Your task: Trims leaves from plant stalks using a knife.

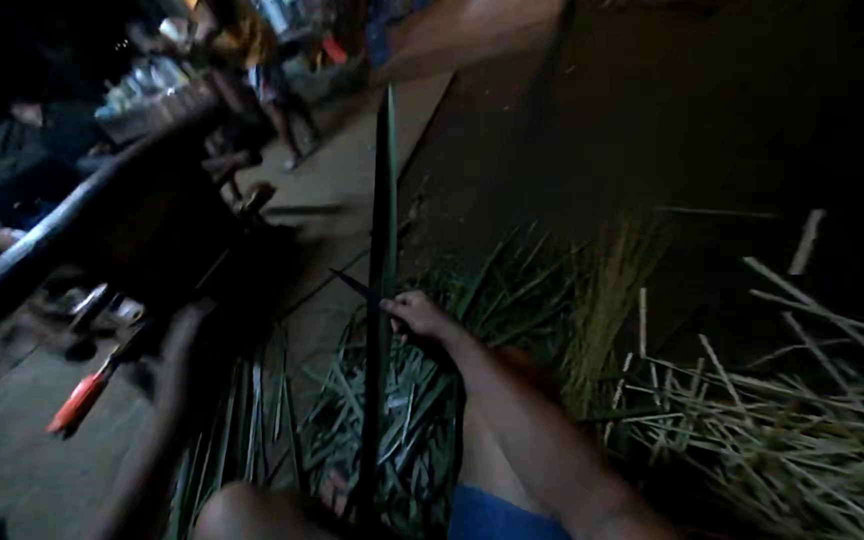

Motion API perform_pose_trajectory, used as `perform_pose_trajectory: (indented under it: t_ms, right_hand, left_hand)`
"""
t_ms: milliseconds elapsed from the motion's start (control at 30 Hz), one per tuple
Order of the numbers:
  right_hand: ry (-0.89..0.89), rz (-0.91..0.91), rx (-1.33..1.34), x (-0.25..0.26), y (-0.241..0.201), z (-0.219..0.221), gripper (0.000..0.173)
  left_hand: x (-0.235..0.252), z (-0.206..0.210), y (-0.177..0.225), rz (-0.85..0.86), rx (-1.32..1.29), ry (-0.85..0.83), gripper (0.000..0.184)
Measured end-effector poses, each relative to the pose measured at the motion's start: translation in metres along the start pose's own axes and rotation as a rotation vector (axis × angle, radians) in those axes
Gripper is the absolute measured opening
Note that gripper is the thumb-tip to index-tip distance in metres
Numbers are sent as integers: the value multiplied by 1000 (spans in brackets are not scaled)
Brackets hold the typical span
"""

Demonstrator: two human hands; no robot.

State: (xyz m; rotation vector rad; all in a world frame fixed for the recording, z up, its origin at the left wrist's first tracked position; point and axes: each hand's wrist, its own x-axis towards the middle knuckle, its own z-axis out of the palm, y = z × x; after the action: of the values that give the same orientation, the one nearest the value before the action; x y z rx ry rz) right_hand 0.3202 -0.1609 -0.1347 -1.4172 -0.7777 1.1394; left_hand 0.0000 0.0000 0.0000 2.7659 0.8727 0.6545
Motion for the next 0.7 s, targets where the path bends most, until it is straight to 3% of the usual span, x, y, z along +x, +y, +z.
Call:
perform_pose_trajectory:
  t_ms: [100,133,200,367,600,700]
  right_hand:
    - [54,-62,233,-11,-5,-25,34]
    - [74,-74,261,-14,-7,-33,34]
    - [145,-79,259,-20,-9,-46,37]
    - [321,-74,257,-22,2,-70,42]
    - [658,-90,310,-28,8,-95,42]
    - [705,-71,330,-33,15,-99,43]
  left_hand:
    - [-72,119,13,-215,-217,-476,62]
    - [-95,156,10,-252,-293,-567,63]
    - [-135,205,10,-319,-415,-620,49]
    - [-164,195,45,-455,-663,-567,45]
    - [-186,208,33,-431,-519,-572,34]
    - [-183,200,32,-419,-479,-571,34]
